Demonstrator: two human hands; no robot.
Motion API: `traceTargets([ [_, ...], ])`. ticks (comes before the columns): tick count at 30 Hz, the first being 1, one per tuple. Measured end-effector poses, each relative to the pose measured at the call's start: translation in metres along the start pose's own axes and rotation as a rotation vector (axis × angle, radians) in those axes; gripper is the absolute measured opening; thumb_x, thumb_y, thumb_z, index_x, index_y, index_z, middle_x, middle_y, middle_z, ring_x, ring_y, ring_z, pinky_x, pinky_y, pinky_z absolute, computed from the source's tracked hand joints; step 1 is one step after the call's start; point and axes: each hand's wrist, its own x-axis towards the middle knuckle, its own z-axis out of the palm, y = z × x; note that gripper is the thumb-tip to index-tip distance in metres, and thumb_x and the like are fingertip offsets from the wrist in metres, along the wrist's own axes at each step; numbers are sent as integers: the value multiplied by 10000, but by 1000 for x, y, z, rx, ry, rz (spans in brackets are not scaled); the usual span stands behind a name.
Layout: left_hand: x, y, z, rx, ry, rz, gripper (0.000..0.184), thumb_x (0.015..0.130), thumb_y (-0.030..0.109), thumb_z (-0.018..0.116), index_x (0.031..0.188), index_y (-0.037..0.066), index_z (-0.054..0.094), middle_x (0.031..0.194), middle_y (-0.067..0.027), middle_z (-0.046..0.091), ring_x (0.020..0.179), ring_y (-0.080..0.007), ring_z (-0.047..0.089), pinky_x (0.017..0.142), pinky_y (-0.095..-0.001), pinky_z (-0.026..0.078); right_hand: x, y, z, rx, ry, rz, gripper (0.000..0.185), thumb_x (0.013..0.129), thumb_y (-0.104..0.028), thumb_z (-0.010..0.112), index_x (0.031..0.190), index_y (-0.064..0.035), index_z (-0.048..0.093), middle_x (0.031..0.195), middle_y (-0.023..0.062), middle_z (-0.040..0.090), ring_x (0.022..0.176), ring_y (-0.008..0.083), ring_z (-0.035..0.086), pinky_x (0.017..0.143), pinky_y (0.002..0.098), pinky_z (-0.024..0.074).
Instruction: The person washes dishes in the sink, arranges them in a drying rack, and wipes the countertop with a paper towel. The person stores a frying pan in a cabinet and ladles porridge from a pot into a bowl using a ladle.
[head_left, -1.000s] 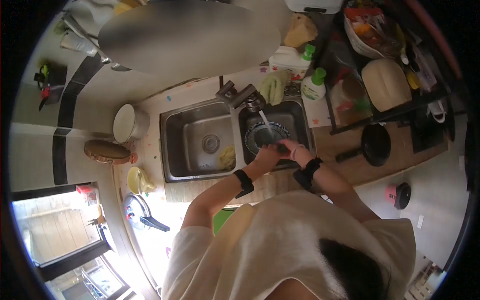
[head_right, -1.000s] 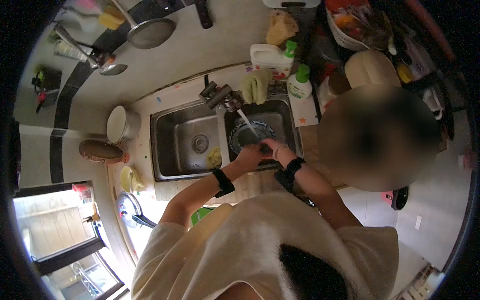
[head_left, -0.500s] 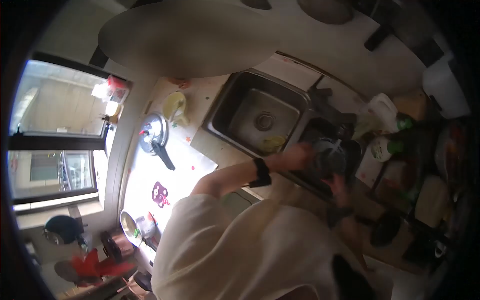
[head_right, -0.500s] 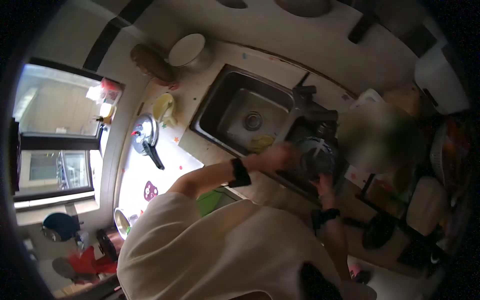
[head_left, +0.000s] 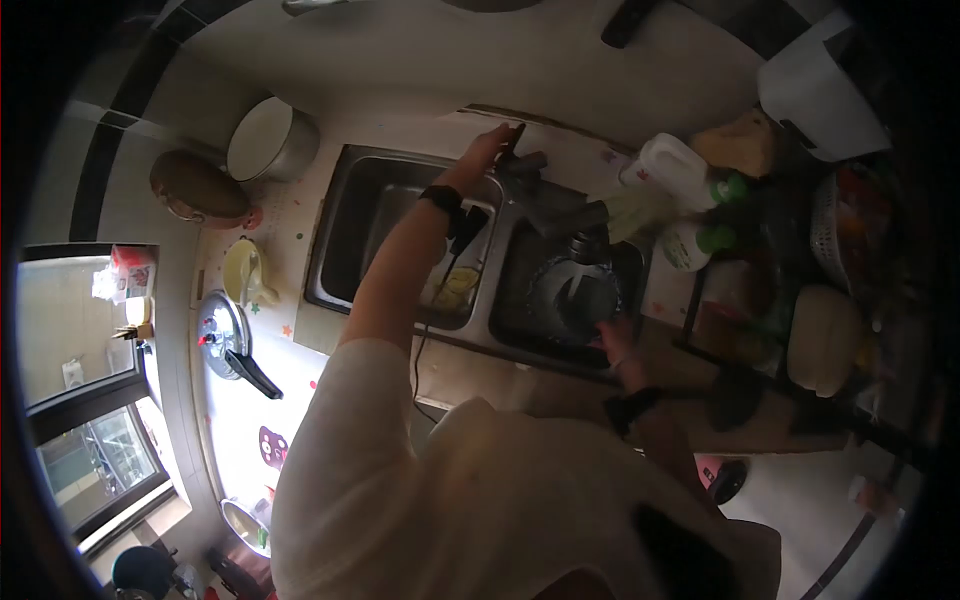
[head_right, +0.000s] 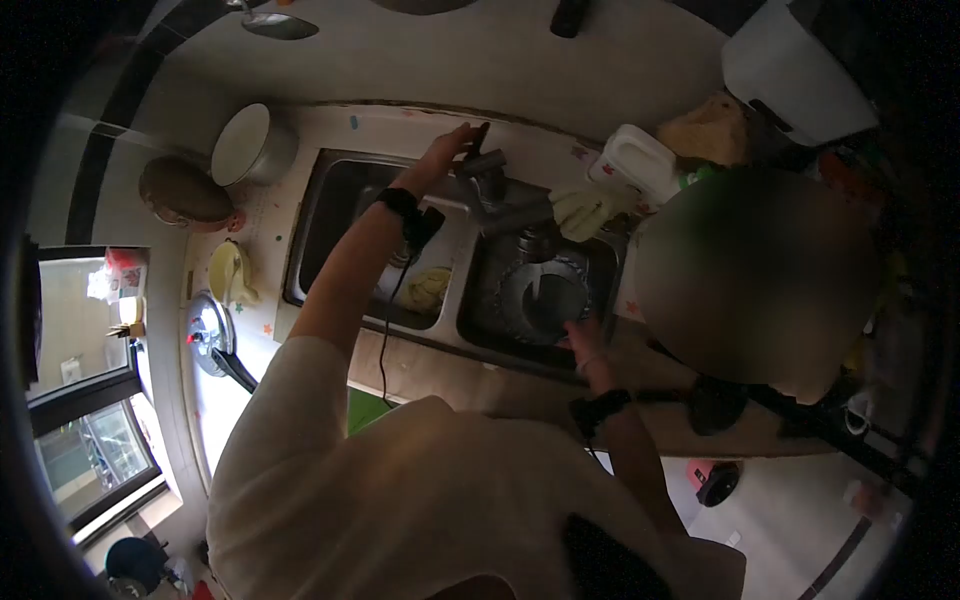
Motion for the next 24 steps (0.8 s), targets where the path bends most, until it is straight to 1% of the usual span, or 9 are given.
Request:
traceTargets([
  [2,-9,18,-2,258,-244,94,571,897,493,286,1281,89,413,1252,-100,447,1173,-262,377,935,-383,297,-5,5,-4,26,22,14,599,717,-39,542,1256,-128,296,1080,130,452,862,274,541,541,395,560],
  [5,-6,22,-3,271,-322,45,584,896,502,286,1283,82,408,1250,-108,448,1171,-259,378,957,-393,274,-7,24,-6,126,48,72,574,721,-39,538,1243,-117,311,1074,128,460,861,280,541,544,424,560],
  [8,-12,9,0,187,-119,77,505,899,413,345,1073,-24,529,1044,-160,571,1020,-256,497,857,-339,361,-14,28,-8,186,-31,119,641,761,-31,496,1312,-112,179,1192,167,386,962,324,508,630,444,563],
  [10,11,-73,-19,469,55,460,505,894,410,382,1175,-3,462,1130,-177,508,1071,-269,455,880,-377,356,-28,21,-13,150,-80,123,687,778,-23,475,1350,-107,105,1255,191,343,1022,346,486,671,448,565],
  [12,-64,-21,9,150,455,96,471,880,365,414,1086,-55,475,1064,-277,494,1004,-373,487,837,-415,385,-40,12,-12,86,-93,95,698,773,-16,473,1351,-102,92,1260,196,335,1038,347,475,669,445,566],
  [14,-103,-78,21,197,444,166,422,831,275,532,1090,-53,473,1069,-282,484,967,-394,495,817,-421,404,-53,5,-5,74,-47,89,690,768,-9,464,1349,-105,104,1253,194,341,1035,342,480,654,437,570],
  [17,-241,-78,65,692,-73,915,732,648,279,716,1240,29,364,1275,-212,329,1188,-367,305,927,-480,313,-64,-9,5,140,-37,32,664,765,-3,448,1341,-110,135,1246,180,349,1015,329,498,642,426,573],
  [21,-334,-50,83,1231,-413,844,769,581,274,751,1246,147,387,1351,-156,249,1260,-361,204,965,-490,299,-72,-16,22,183,-163,-58,590,761,7,428,1305,-98,225,1209,151,391,958,307,535,642,420,573],
  [24,-325,-73,84,1297,-249,826,642,633,204,695,1206,153,410,1163,-116,419,1120,-316,387,954,-490,320,-86,-32,45,224,-323,-76,424,779,-37,471,1191,-79,377,1060,117,502,889,271,569,593,396,571],
])
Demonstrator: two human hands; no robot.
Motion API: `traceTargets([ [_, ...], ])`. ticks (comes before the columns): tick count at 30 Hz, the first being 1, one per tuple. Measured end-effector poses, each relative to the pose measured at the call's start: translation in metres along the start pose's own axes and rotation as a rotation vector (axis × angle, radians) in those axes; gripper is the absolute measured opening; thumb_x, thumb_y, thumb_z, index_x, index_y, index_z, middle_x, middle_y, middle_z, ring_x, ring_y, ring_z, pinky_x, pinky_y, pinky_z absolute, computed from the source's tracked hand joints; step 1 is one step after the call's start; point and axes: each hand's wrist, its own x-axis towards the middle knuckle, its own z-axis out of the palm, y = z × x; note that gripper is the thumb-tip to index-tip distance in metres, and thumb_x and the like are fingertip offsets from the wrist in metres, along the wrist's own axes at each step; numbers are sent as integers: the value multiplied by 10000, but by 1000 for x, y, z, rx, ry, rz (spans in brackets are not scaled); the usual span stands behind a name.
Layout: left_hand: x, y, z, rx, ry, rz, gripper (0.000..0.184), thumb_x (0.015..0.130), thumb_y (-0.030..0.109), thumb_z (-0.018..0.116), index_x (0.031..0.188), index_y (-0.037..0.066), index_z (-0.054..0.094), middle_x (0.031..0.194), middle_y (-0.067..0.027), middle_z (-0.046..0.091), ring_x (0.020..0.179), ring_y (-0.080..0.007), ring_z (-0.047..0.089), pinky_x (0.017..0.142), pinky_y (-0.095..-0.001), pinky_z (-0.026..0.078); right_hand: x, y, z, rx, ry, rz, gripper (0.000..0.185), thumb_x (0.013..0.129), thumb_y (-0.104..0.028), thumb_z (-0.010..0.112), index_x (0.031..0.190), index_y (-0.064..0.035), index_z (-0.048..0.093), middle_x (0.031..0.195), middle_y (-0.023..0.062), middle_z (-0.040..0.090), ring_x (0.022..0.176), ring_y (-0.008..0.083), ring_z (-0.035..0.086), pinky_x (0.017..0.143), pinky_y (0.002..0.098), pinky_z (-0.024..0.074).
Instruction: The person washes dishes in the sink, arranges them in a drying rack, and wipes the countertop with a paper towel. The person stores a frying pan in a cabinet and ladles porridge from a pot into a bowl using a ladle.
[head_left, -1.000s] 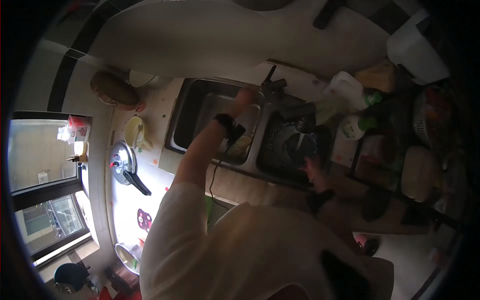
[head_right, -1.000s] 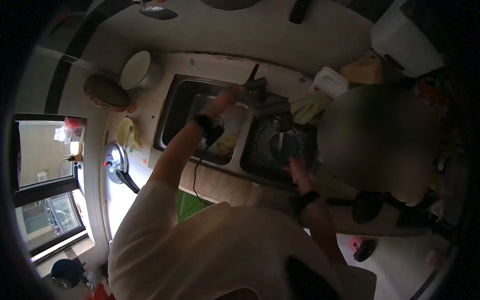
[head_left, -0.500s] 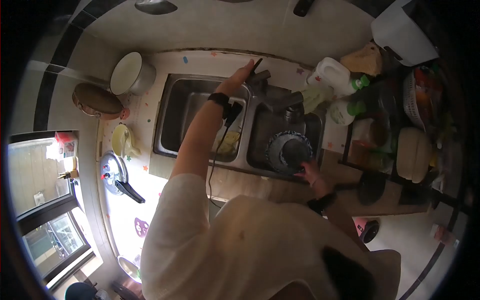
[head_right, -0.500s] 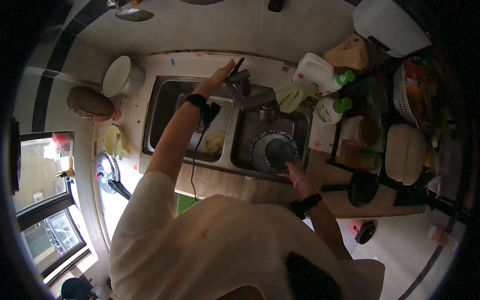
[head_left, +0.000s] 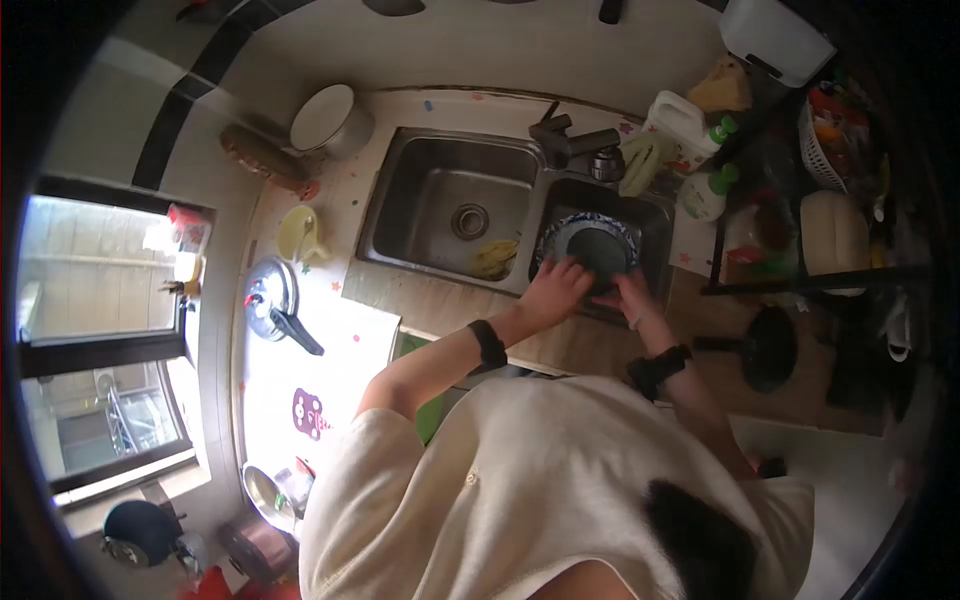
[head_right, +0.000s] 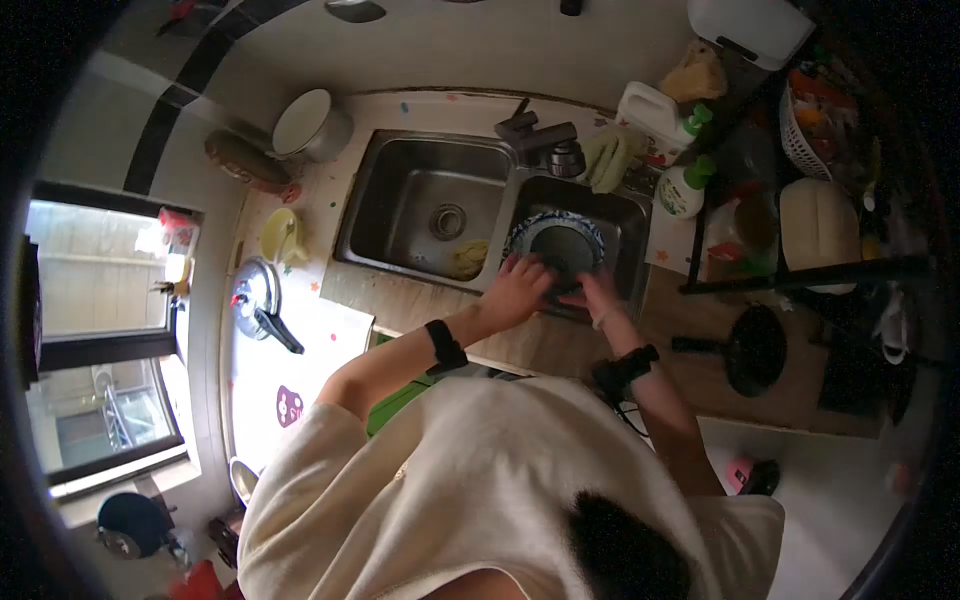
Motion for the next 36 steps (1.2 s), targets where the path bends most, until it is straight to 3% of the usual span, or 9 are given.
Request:
traceTargets([
  [1,1,-1,-3,3,10,-57,610,646,185,680,1195,153,416,1110,-106,452,1081,-304,424,950,-484,327,6,1,4,16,-52,24,390,784,-52,484,1165,-77,404,1032,111,519,877,263,575,579,389,570],
  [2,1,-3,-6,-6,70,-20,561,663,128,636,1176,148,411,967,-83,476,954,-276,493,854,-451,422,11,5,10,1,-31,22,312,793,-113,518,1097,-81,455,953,104,553,795,238,598,554,363,560],
  [8,-21,-26,-37,42,12,38,581,671,48,589,1199,168,377,1014,-106,479,928,-301,526,633,-384,516,53,5,58,-20,-167,46,194,770,-171,544,883,-14,545,766,95,580,653,227,605,583,342,548],
  [11,-35,-38,-45,161,-19,-45,569,675,24,576,1191,168,383,1078,-118,477,961,-328,522,669,-390,515,69,9,87,38,-167,145,190,763,-189,545,824,-10,556,754,99,580,668,233,608,596,341,547],
  [17,-60,-78,-43,-146,-4,-107,546,698,36,581,1189,135,363,1047,-172,512,918,-375,542,699,-440,472,90,16,129,-271,-172,149,328,787,-376,545,918,-75,537,830,95,592,713,249,604,656,373,537],
  [23,-82,-109,-46,-478,117,-376,517,696,38,584,1147,123,344,1022,-208,545,892,-403,538,705,-456,450,97,9,175,-498,-145,239,558,743,-606,502,1085,-165,517,1070,81,543,978,277,534,741,459,494],
  [29,-93,-169,-22,-728,392,-565,544,643,8,641,1099,107,363,986,-179,553,927,-351,556,755,-400,458,79,-22,244,-701,-218,240,695,740,-669,453,1239,-186,429,1241,101,439,1063,318,477,843,504,416],
  [32,-102,-199,-22,-961,543,-595,543,631,8,676,1072,96,373,990,-136,525,958,-250,535,781,-344,447,102,-23,256,-829,-81,145,726,755,-659,446,1293,-179,356,1278,118,400,1063,306,481,829,481,433],
  [36,-120,-229,-31,-1335,733,-654,523,645,-6,680,1056,89,372,1018,-104,489,968,-218,491,789,-329,438,126,-35,253,-736,58,99,649,799,-543,501,1294,-156,338,1246,120,416,972,252,528,794,434,452],
])
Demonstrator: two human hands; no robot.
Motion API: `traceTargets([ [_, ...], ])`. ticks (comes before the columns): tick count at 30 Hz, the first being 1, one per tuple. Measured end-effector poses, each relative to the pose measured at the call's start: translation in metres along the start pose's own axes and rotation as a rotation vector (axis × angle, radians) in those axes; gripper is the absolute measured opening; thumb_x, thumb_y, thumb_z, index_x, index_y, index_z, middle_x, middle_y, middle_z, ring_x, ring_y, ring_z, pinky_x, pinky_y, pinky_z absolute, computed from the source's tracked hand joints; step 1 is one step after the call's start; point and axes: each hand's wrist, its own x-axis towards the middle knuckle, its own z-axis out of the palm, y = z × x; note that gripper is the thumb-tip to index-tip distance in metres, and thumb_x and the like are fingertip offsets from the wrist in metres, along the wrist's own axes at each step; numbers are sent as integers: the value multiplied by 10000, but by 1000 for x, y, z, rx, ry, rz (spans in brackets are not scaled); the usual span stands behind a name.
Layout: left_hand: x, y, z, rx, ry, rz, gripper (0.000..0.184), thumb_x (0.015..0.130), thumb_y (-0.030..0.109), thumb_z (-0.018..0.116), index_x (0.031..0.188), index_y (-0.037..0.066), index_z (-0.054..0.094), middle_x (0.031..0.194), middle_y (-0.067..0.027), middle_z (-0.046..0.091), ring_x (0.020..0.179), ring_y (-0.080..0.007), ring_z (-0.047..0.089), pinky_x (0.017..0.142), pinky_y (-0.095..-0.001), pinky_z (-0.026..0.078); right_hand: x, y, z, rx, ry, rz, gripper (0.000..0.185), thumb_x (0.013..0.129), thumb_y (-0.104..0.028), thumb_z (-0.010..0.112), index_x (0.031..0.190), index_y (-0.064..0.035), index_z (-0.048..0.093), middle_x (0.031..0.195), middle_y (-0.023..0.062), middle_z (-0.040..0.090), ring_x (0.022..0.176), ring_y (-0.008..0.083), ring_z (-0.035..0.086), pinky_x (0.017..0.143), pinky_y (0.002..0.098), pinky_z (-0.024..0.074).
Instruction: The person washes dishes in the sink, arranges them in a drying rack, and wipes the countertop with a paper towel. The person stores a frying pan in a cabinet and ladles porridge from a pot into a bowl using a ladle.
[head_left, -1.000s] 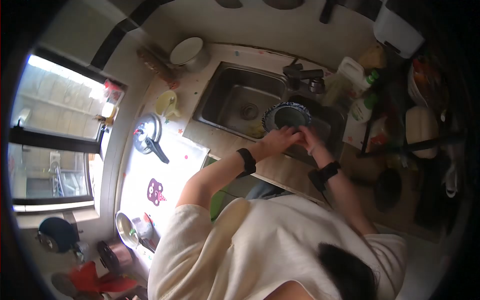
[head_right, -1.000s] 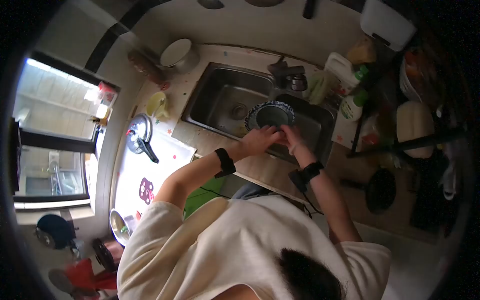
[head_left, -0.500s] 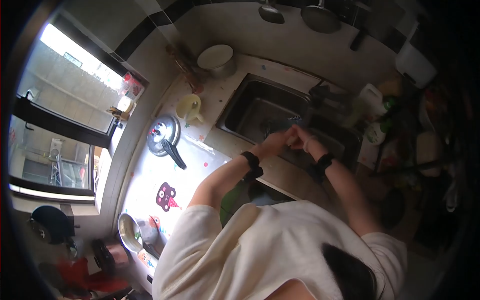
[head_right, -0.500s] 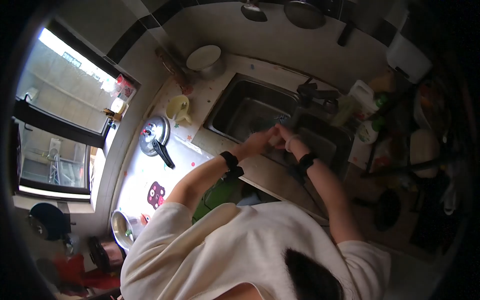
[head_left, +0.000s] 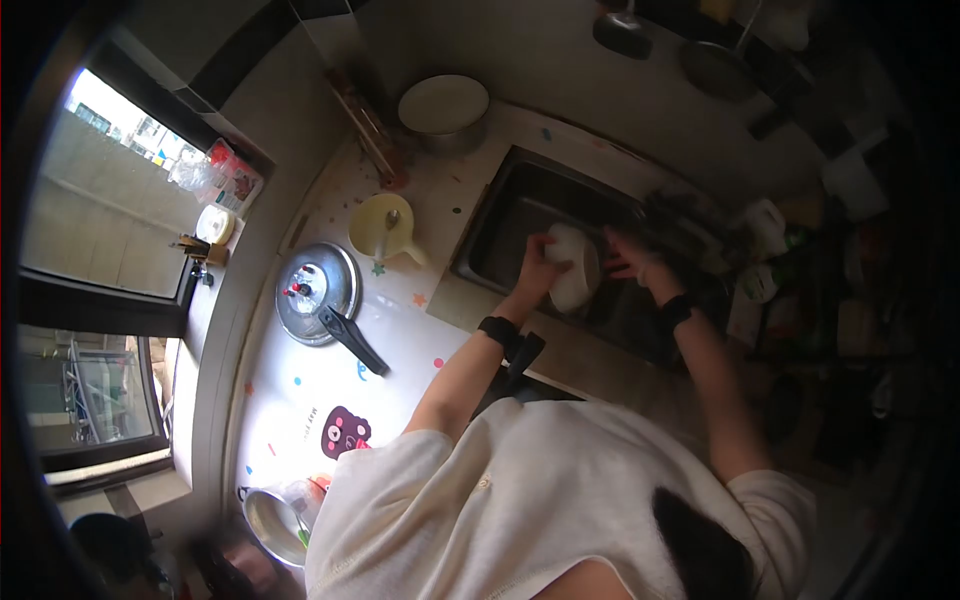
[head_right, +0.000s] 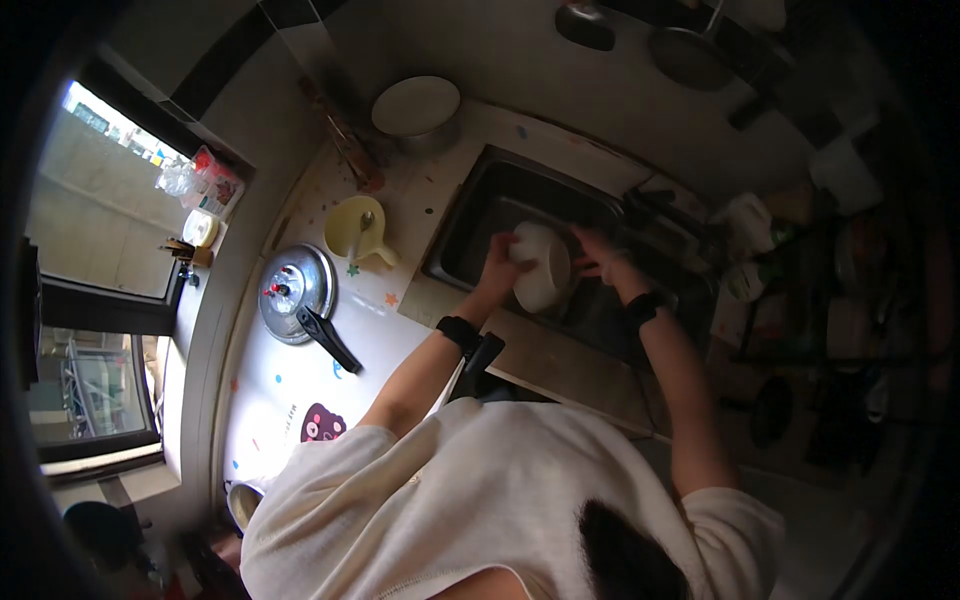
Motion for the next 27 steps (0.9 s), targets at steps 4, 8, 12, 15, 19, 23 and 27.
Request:
traceTargets([
  [4,8,6,-37,-447,70,-299,514,673,-15,683,1063,95,368,1043,-102,477,967,-247,501,793,-372,454,21,-17,-19,114,37,-59,640,771,-472,595,1259,-113,390,1167,112,469,971,235,532,770,393,480],
  [8,14,13,-61,-697,114,-342,502,707,-11,673,1086,108,366,1053,-98,469,971,-248,507,799,-408,467,23,-64,-2,92,98,-199,500,798,-386,597,1186,-118,430,1091,69,493,905,204,542,750,373,490],
  [12,19,11,-77,-762,176,-441,537,711,-22,667,1122,144,366,1057,-93,472,969,-248,511,804,-410,470,53,-147,61,-39,66,-245,433,811,-356,571,1113,-75,441,1035,90,493,860,223,548,686,359,511],
  [15,20,7,-84,-807,162,-375,506,714,-37,656,1090,152,376,1064,-75,466,977,-243,503,806,-406,469,80,-210,119,-65,-65,-241,497,807,-385,586,1164,-86,411,1048,78,498,858,221,544,712,359,519],
  [19,19,10,-94,-708,201,-304,489,706,-36,662,1062,137,374,1073,-61,442,982,-218,486,814,-372,460,149,-254,179,130,-178,-165,508,822,-356,577,1194,-51,414,1036,119,512,845,247,560,666,373,552],
  [23,25,17,-102,-601,209,-315,516,690,-32,663,1094,101,370,1105,-70,433,1001,-224,471,833,-341,431,201,-248,208,375,-155,-208,395,867,-226,514,1208,-70,392,1163,127,466,967,272,533,721,391,544],
  [27,32,17,-105,-377,128,-166,448,735,-12,611,1145,81,457,1161,-65,467,1053,-191,462,888,-300,388,201,-250,214,481,-87,-172,347,885,-140,414,1208,-16,396,1176,140,469,965,317,538,710,427,539],
])
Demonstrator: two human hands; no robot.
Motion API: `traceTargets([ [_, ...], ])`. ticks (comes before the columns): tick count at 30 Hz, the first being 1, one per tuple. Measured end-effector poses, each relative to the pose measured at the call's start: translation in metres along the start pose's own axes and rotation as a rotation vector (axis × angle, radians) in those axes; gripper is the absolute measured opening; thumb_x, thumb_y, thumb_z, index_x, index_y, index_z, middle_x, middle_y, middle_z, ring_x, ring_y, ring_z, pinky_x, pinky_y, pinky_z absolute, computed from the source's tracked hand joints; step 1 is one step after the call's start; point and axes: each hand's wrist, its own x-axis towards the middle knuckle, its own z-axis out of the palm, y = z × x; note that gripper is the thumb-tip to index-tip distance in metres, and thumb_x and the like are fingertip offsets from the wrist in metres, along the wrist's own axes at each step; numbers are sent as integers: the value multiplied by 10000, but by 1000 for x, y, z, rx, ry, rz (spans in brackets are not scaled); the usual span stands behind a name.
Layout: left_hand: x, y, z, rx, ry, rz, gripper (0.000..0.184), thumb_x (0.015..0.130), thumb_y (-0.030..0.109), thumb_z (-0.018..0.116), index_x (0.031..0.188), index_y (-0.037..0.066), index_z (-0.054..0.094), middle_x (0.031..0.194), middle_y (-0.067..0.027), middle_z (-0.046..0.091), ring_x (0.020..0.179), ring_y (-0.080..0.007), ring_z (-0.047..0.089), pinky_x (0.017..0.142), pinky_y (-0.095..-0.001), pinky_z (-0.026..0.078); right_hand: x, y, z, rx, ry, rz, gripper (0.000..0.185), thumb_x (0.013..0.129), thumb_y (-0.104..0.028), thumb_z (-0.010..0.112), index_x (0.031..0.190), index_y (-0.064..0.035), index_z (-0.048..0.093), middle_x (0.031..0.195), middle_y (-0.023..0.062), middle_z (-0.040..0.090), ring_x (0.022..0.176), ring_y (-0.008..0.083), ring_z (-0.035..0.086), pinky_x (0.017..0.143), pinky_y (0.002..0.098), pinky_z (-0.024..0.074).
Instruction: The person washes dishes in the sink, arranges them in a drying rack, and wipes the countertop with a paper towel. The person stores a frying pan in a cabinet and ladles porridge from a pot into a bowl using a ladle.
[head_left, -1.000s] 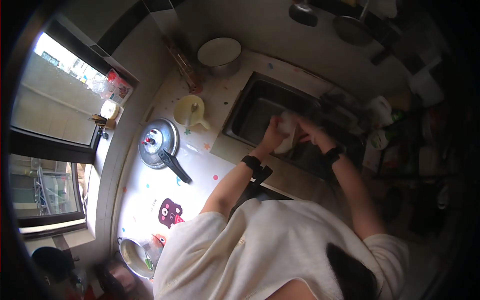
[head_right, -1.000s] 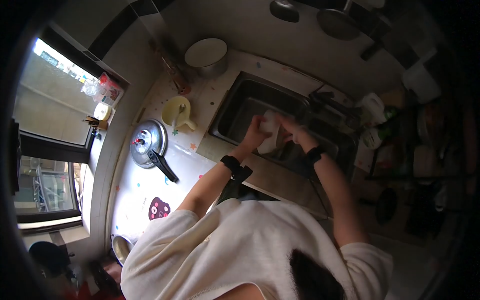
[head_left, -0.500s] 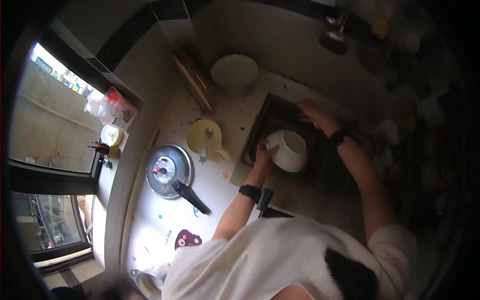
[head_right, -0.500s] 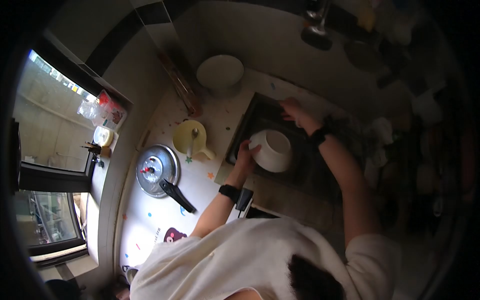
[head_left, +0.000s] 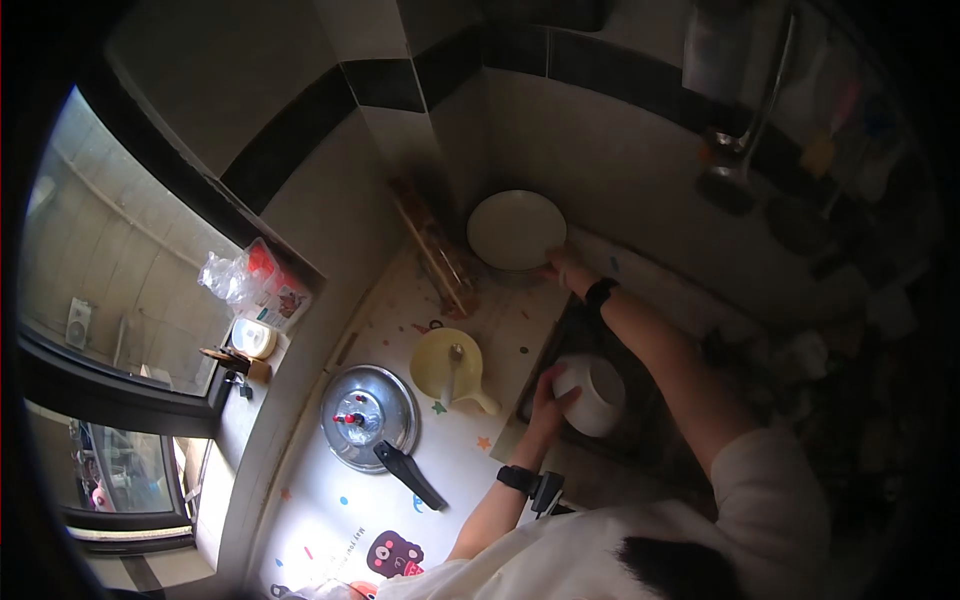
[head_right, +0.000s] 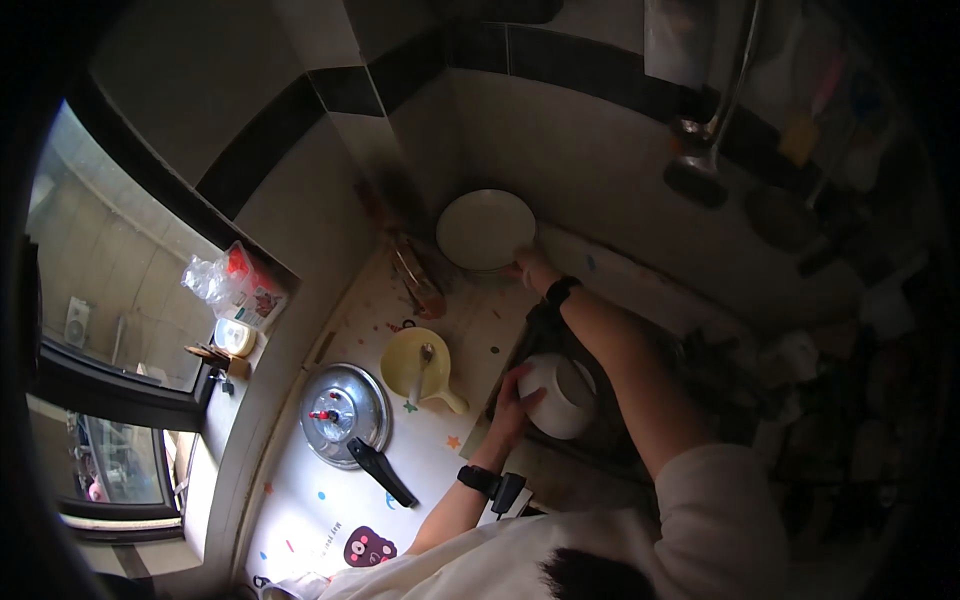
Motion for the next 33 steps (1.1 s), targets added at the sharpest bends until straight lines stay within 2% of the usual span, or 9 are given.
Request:
traceTargets([
  [6,10,-5,12,169,-47,43,314,770,-29,548,1076,32,579,1075,-57,582,1027,-137,504,886,-258,381,-50,-38,-67,-129,-176,-279,377,839,-96,452,1199,-37,356,1121,144,459,925,340,544,722,431,533],
  [8,15,-19,11,112,5,-4,271,766,-35,545,1020,31,613,1017,-61,606,963,-129,528,855,-247,398,-99,-65,-89,-466,107,-460,320,841,-84,386,1144,8,432,959,184,541,833,309,587,540,375,542],
  [13,10,-13,28,312,-20,-127,224,800,-13,527,990,40,632,942,-43,615,890,-115,528,803,-246,414,-157,-76,-164,-1573,167,-996,216,800,-91,464,988,9,501,782,213,596,749,328,610,551,406,490],
  [16,8,-22,41,219,-37,-122,201,784,14,554,966,14,638,881,-44,629,781,-110,558,684,-227,442,-222,-49,-165,-1881,66,-952,204,755,-77,503,936,17,509,765,225,598,693,352,608,585,440,490],
  [17,6,-23,46,167,-47,-164,212,789,19,550,986,12,628,899,-44,622,791,-115,561,685,-227,445,-229,-30,-164,-2014,106,-769,275,747,-62,505,998,50,503,734,186,615,672,312,625,575,404,503],
  [22,-14,-7,72,-42,-72,-354,296,749,19,575,1044,30,588,999,-58,604,852,-179,598,706,-256,477,-262,57,-180,-2038,189,-812,382,777,-75,454,1120,92,450,742,188,621,670,259,641,551,333,521],
  [25,-9,-18,58,1570,-437,874,330,678,79,630,1005,56,595,1039,-81,600,900,-240,600,741,-302,492,-269,87,-187,-2002,261,-824,397,789,-99,442,1133,100,435,776,193,623,665,252,644,548,325,526],
  [31,-22,-24,68,1101,-231,606,376,662,127,669,1009,52,546,1014,-141,588,907,-308,585,750,-337,486,-290,108,-175,-1901,258,-810,389,803,-123,446,1123,95,419,900,208,602,665,274,644,550,339,528],
  [33,-21,-29,74,441,-112,218,331,703,165,633,1011,78,550,978,-121,604,889,-303,590,747,-334,485,-289,112,-170,-1897,278,-833,387,800,-124,456,1120,92,422,910,206,597,667,269,644,549,334,528],
])
